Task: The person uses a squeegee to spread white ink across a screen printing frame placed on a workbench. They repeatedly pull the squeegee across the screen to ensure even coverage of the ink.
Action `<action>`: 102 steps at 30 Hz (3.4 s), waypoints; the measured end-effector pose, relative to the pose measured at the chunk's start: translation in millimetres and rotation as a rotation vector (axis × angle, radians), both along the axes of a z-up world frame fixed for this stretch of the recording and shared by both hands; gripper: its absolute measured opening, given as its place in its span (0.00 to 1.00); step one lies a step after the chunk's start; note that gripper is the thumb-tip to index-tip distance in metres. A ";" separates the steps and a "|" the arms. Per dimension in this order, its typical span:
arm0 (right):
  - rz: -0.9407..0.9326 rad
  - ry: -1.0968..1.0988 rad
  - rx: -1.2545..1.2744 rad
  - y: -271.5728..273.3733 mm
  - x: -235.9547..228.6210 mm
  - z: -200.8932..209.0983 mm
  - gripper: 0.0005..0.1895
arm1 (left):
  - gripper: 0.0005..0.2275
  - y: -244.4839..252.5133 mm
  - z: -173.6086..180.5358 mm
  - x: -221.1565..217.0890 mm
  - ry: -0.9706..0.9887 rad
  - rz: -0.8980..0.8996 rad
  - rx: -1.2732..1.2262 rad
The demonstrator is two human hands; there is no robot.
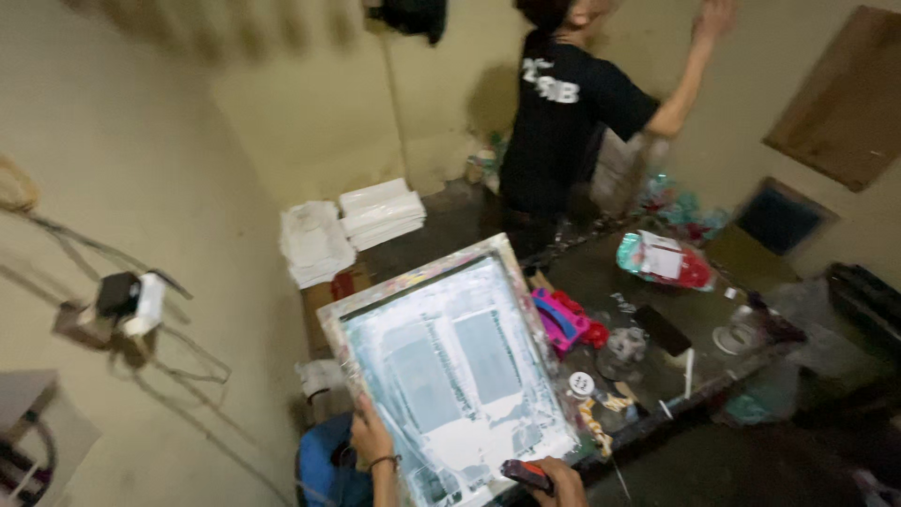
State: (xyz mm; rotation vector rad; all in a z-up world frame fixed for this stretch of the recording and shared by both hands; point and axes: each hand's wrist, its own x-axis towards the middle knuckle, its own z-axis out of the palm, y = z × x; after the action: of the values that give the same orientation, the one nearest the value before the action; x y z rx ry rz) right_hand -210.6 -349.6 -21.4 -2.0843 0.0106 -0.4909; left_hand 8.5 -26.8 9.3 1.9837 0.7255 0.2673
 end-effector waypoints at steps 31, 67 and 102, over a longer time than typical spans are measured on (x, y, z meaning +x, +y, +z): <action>0.104 0.156 -0.024 -8.4 -12.7 27.2 0.19 | 0.34 -6.9 45.7 -12.6 0.015 0.011 -0.044; -0.010 0.326 0.040 16.1 -49.6 108.3 0.22 | 0.32 16.8 42.3 -23.9 -0.185 -0.136 -0.098; 0.158 0.185 -0.587 -8.2 76.2 92.7 0.20 | 0.33 5.0 79.4 -28.7 -0.170 -0.043 -0.131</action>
State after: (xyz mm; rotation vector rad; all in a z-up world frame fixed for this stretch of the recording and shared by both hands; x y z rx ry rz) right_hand -134.4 -357.8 71.3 -2.6725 -0.2122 -0.2141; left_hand -20.2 -21.8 88.7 1.8256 0.5763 0.3495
